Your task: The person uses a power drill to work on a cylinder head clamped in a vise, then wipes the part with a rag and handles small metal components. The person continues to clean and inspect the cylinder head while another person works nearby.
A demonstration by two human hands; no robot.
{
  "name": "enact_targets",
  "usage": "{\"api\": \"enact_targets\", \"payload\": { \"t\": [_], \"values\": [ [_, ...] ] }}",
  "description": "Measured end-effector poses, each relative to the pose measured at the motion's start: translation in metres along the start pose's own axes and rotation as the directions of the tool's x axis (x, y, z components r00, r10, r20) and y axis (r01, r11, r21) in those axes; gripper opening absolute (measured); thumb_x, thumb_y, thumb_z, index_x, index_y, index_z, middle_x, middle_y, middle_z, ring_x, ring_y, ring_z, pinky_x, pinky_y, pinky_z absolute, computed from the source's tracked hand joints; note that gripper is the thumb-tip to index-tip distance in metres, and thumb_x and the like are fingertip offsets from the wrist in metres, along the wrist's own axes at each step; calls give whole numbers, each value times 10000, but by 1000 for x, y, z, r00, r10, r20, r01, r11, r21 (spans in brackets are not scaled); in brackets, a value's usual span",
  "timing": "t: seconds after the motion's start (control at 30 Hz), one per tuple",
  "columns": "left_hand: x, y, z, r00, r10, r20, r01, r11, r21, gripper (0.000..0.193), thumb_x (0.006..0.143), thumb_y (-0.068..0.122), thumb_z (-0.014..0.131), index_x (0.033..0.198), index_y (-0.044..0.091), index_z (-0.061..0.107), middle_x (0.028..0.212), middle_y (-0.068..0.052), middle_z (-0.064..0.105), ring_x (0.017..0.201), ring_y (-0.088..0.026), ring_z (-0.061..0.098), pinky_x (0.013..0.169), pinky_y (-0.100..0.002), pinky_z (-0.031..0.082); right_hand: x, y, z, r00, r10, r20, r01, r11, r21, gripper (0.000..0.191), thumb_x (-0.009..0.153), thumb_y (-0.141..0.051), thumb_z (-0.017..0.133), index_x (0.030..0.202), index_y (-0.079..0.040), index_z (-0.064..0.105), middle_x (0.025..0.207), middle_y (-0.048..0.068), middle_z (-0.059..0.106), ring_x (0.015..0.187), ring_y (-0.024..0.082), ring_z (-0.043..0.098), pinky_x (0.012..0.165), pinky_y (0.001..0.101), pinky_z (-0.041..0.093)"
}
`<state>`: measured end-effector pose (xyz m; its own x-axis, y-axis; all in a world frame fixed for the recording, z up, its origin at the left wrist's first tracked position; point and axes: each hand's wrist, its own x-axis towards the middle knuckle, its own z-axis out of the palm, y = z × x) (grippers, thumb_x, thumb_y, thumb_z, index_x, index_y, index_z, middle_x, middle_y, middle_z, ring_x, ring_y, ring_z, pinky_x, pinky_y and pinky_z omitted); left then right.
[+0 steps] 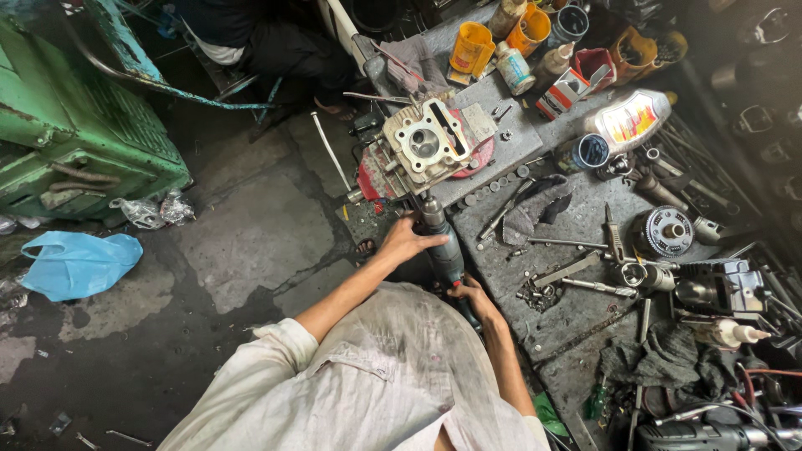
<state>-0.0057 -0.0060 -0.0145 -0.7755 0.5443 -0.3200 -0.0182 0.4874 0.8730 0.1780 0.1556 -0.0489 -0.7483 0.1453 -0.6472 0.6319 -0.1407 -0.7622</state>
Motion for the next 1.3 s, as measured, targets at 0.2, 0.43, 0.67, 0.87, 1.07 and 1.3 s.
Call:
{"api": "enact_targets", "payload": {
  "t": [0.2,0.43,0.67,0.87,1.07,1.3],
  "values": [
    [-9,6,3,993,-114,42,121,918,-378,703,692,455,864,1252,64,698,1137,-78,777,1033,-208,747,932,-327,535,2,3,-2,998,30,-55,-31,999,-24,638,653,-241,728,1258,-53,651,987,37,694,889,162,572,809,301,426],
    [-12,10,1,998,-64,-15,55,936,-349,599,719,429,888,1154,43,743,1099,-75,784,1003,-168,719,910,-328,533,-1,0,0,999,-29,-42,29,1000,8,571,691,-234,736,1220,-37,648,939,35,650,848,166,538,782,303,417],
    [-11,8,1,997,-61,-41,46,956,-290,542,730,411,879,1096,26,769,1012,-85,789,901,-146,707,840,-318,546,-5,-6,3,999,-24,-36,24,1000,4,456,741,-253,730,1150,-62,668,901,15,644,820,139,545,755,293,421],
    [-15,12,-6,998,-60,-5,55,938,-343,533,739,402,871,1082,6,771,1018,-82,793,912,-147,695,860,-326,541,-6,-5,8,999,-13,-52,15,1000,23,301,760,-258,728,963,-39,690,841,11,659,792,129,547,745,290,424],
    [-20,22,-14,996,-93,5,92,963,-253,532,756,403,859,1109,16,763,1042,-81,796,946,-151,723,895,-306,531,-9,-7,13,996,-11,-86,12,1000,20,297,733,-262,771,900,-28,695,802,15,621,771,133,546,720,291,420],
    [-21,27,-21,999,-31,8,32,938,-344,538,751,353,868,1133,-8,754,1086,-96,794,972,-172,713,904,-321,532,-19,-20,18,993,83,-79,-76,993,94,289,729,-262,767,944,-74,720,817,-13,659,777,103,563,736,264,434]
  ]
}}
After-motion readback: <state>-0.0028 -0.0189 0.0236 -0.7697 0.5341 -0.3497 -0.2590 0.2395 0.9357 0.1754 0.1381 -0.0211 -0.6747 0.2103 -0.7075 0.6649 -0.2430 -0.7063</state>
